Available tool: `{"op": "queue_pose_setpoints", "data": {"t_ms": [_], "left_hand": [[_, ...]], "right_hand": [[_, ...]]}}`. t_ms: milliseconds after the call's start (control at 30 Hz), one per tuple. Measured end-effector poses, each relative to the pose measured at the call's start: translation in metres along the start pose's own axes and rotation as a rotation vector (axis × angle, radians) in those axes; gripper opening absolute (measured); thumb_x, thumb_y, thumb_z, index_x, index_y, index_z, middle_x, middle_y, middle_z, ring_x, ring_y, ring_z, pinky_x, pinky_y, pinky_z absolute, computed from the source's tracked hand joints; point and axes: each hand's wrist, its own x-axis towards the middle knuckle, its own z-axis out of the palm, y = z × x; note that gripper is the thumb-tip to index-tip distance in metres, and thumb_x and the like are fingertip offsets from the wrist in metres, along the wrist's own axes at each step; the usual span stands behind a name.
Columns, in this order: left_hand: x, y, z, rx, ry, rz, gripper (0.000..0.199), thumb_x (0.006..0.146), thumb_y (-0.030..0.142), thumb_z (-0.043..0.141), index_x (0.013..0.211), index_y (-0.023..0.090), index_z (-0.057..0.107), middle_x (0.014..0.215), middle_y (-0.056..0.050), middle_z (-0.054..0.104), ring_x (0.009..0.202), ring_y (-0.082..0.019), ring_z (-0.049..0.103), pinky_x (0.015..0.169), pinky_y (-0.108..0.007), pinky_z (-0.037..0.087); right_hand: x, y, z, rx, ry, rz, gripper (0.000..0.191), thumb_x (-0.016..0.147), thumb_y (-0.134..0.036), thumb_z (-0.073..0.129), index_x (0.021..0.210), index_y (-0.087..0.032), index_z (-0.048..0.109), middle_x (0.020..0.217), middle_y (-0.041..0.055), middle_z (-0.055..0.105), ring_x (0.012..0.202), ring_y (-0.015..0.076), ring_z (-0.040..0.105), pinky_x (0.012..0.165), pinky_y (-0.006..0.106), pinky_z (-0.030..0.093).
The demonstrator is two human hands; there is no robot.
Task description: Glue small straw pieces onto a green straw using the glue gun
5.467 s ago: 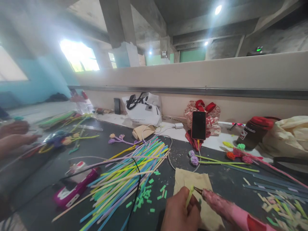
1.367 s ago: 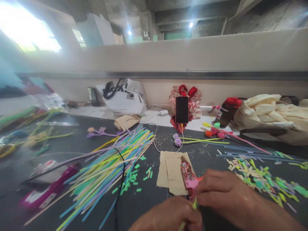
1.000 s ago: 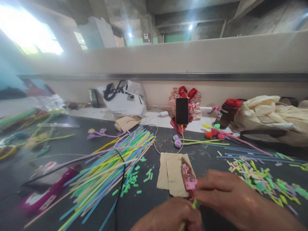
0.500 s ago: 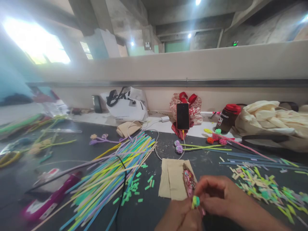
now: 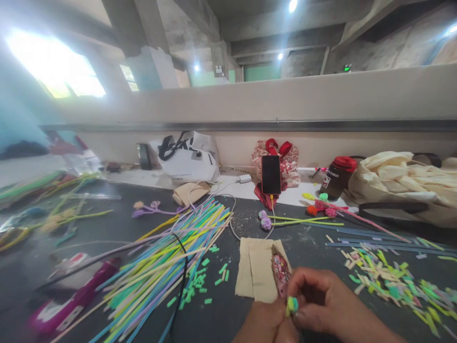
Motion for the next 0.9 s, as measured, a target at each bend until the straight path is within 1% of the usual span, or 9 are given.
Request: {"op": "queue_pose_setpoints", "data": {"t_ms": [100, 233, 400, 533, 600, 667, 767, 833, 900], "left_hand": [[0.001, -0.008, 0.001, 0.060, -0.030, 0.012, 0.037, 0.075, 0.040, 0.048, 0.103, 0.022, 0.062, 0.075, -0.003, 0.061, 0.076, -0.021, 0.054, 0.071, -0.028, 0.041], [0.003, -0.012, 0.005, 0.093, 0.011, 0.036, 0.042, 0.076, 0.045, 0.045, 0.106, 0.022, 0.062, 0.078, -0.003, 0.064, 0.076, -0.021, 0.057, 0.071, -0.029, 0.043], [0.005, -0.012, 0.010, 0.032, 0.082, -0.014, 0.035, 0.076, 0.044, 0.046, 0.093, 0.022, 0.067, 0.069, -0.002, 0.065, 0.069, -0.021, 0.058, 0.068, -0.029, 0.044], [-0.004, -0.009, 0.005, 0.015, 0.092, 0.087, 0.031, 0.075, 0.040, 0.049, 0.093, 0.023, 0.067, 0.066, -0.002, 0.066, 0.064, -0.021, 0.058, 0.061, -0.027, 0.042], [-0.008, -0.003, 0.000, -0.018, 0.083, 0.141, 0.031, 0.077, 0.041, 0.046, 0.085, 0.021, 0.068, 0.063, -0.002, 0.064, 0.062, -0.020, 0.057, 0.058, -0.026, 0.041], [-0.010, 0.004, -0.002, -0.041, 0.085, 0.172, 0.036, 0.079, 0.043, 0.041, 0.079, 0.018, 0.068, 0.062, -0.003, 0.063, 0.060, -0.018, 0.055, 0.055, -0.024, 0.040], [-0.011, 0.009, -0.003, 0.006, 0.150, 0.161, 0.040, 0.081, 0.046, 0.039, 0.076, 0.018, 0.067, 0.060, -0.003, 0.061, 0.056, -0.017, 0.052, 0.050, -0.023, 0.037], [-0.012, 0.009, -0.003, 0.085, 0.207, 0.134, 0.038, 0.081, 0.046, 0.041, 0.072, 0.019, 0.066, 0.054, -0.002, 0.059, 0.051, -0.016, 0.050, 0.047, -0.023, 0.033], [-0.012, 0.009, -0.004, 0.125, 0.237, 0.117, 0.039, 0.081, 0.045, 0.039, 0.064, 0.020, 0.064, 0.049, -0.002, 0.056, 0.049, -0.016, 0.049, 0.046, -0.024, 0.032]], "right_hand": [[0.001, 0.001, 0.000, 0.003, 0.010, 0.025, 0.012, 0.056, -0.016, 0.062, 0.066, -0.017, 0.055, 0.061, -0.0050, 0.052, 0.058, 0.0102, 0.042, 0.054, 0.020, 0.032], [0.002, 0.000, 0.000, -0.044, 0.042, 0.057, 0.010, 0.055, -0.016, 0.061, 0.064, -0.016, 0.057, 0.059, -0.0050, 0.051, 0.057, 0.0105, 0.041, 0.052, 0.020, 0.031], [0.002, 0.001, 0.002, -0.064, 0.058, 0.070, 0.009, 0.056, -0.015, 0.060, 0.064, -0.017, 0.057, 0.059, -0.0049, 0.052, 0.057, 0.0108, 0.042, 0.053, 0.020, 0.032], [0.002, 0.001, 0.001, -0.038, 0.039, 0.058, 0.011, 0.057, -0.017, 0.064, 0.063, -0.017, 0.055, 0.058, -0.0054, 0.049, 0.057, 0.0102, 0.040, 0.052, 0.019, 0.030], [0.002, 0.000, 0.000, 0.008, -0.002, 0.062, 0.017, 0.055, -0.017, 0.066, 0.069, -0.016, 0.057, 0.061, -0.0056, 0.050, 0.057, 0.0099, 0.040, 0.052, 0.019, 0.030], [0.001, 0.000, -0.002, 0.072, -0.064, 0.090, 0.032, 0.053, -0.013, 0.067, 0.083, -0.016, 0.059, 0.067, -0.0051, 0.053, 0.059, 0.0100, 0.043, 0.055, 0.020, 0.032], [0.001, 0.001, -0.006, 0.078, -0.112, 0.121, 0.048, 0.053, -0.011, 0.067, 0.100, -0.017, 0.059, 0.072, -0.0040, 0.057, 0.062, 0.0106, 0.047, 0.056, 0.020, 0.033], [0.003, 0.004, -0.008, 0.056, -0.106, 0.106, 0.044, 0.057, -0.014, 0.068, 0.100, -0.016, 0.059, 0.072, -0.0036, 0.058, 0.062, 0.0103, 0.047, 0.055, 0.019, 0.033], [0.005, 0.009, -0.009, 0.054, -0.096, 0.084, 0.034, 0.061, -0.017, 0.069, 0.094, -0.016, 0.060, 0.073, -0.0026, 0.059, 0.062, 0.0103, 0.049, 0.056, 0.019, 0.035]]}}
